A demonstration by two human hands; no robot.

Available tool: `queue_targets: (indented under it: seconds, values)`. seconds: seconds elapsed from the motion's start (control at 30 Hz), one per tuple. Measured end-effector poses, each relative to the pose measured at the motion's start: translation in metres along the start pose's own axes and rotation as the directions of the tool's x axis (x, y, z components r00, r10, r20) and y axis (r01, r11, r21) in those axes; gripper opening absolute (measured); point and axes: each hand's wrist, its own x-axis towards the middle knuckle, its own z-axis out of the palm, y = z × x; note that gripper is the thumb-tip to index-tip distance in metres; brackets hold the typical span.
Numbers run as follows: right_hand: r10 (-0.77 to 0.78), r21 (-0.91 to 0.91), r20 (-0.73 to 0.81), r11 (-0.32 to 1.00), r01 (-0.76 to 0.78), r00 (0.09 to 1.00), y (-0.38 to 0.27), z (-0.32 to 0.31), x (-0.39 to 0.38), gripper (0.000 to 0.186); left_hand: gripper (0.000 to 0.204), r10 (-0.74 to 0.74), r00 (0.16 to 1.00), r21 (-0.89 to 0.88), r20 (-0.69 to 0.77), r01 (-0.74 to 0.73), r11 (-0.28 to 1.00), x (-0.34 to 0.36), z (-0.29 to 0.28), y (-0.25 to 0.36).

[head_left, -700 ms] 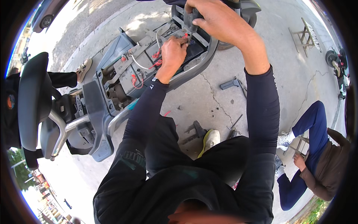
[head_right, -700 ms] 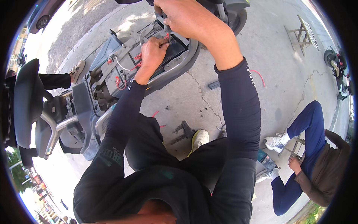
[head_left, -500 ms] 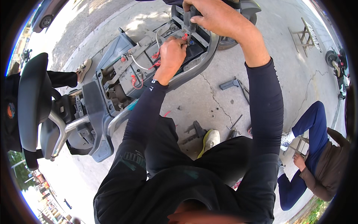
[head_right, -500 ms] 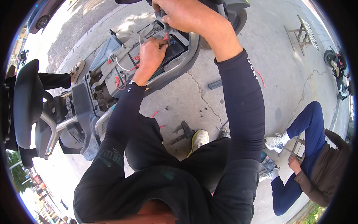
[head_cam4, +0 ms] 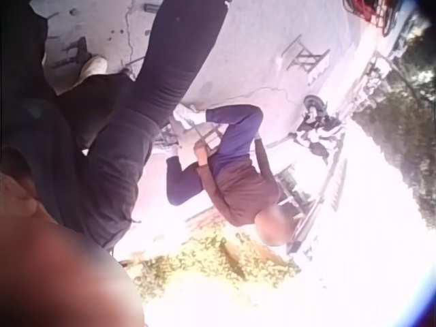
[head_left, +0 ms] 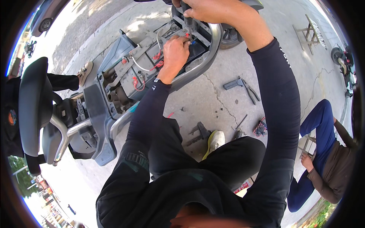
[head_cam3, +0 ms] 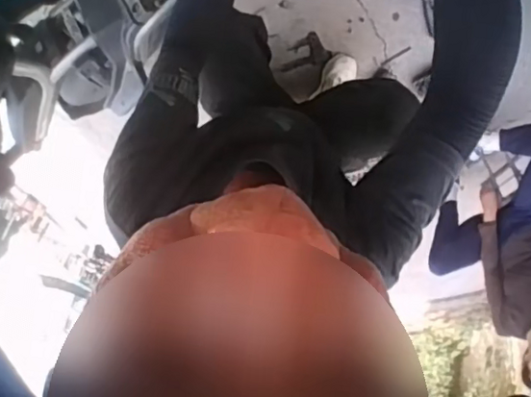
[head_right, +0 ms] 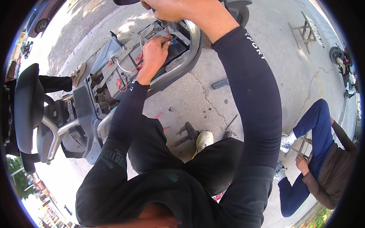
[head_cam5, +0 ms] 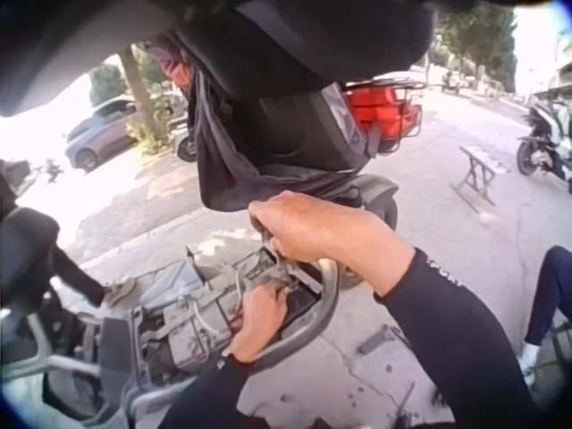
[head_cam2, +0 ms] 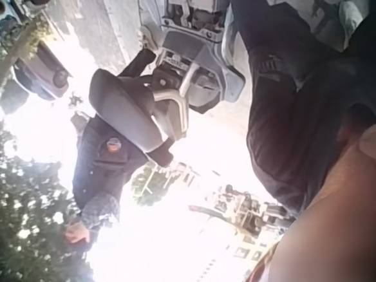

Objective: The person works on the under-seat compartment of a scooter, using a screwdriver to tighten screws on the battery area and then securing the seat cover. They also handle a small black plastic part and a red wire near the seat.

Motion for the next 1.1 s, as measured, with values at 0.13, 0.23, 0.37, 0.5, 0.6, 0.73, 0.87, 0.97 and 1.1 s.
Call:
queue_targets:
  seconds: [0.13,0.23,0.37,0.5,0.6,0.73,0.87,0.97,1.1]
  values:
    - [0.048,0.029,0.001,0.998,-0.048,0.999,0.006,0.009,0.003,0.021,0.017,0.010,1.000,0.016,0.004,-0.010,1.000,0.000,0.002,-0.005]
    - [0.036,0.037,-0.008,0.999,-0.036,0.999,0.009,0.011,0.003,0.021,0.017,0.016,1.000,0.021,0.009,-0.017,1.000,-0.001,0.004,-0.008]
    - [0.041,0.027,-0.002,0.999,-0.040,0.999,0.009,0.013,0.004,0.021,0.017,0.004,1.000,0.021,0.019,-0.004,1.000,-0.001,0.004,-0.008]
    - [0.024,0.021,0.002,0.999,-0.024,1.000,0.011,0.014,0.004,0.021,0.017,-0.001,1.000,0.028,0.030,0.000,1.000,-0.001,0.003,-0.006]
    - [0.003,0.005,-0.046,1.000,-0.003,0.999,0.015,0.022,0.004,0.022,0.017,-0.003,0.999,0.054,0.047,0.001,0.999,-0.001,0.002,-0.006]
    - [0.007,0.029,-0.039,1.000,-0.006,0.999,0.018,0.032,0.011,0.021,0.016,-0.003,0.999,0.056,0.035,0.001,0.998,-0.002,0.004,-0.010]
    - [0.055,0.008,-0.010,0.998,-0.055,0.998,0.019,0.023,0.014,0.018,0.017,-0.011,0.998,0.037,0.060,0.009,0.999,0.001,0.002,-0.005]
    - [0.043,-0.050,0.022,0.998,-0.041,0.999,0.020,0.023,0.022,0.017,0.019,-0.024,0.997,0.054,0.068,0.020,0.998,0.001,0.002,-0.006]
    - [0.021,-0.266,-0.106,0.963,-0.048,0.994,0.018,0.035,0.022,0.021,0.018,-0.075,0.996,-0.013,0.039,0.075,0.997,0.001,0.004,-0.007]
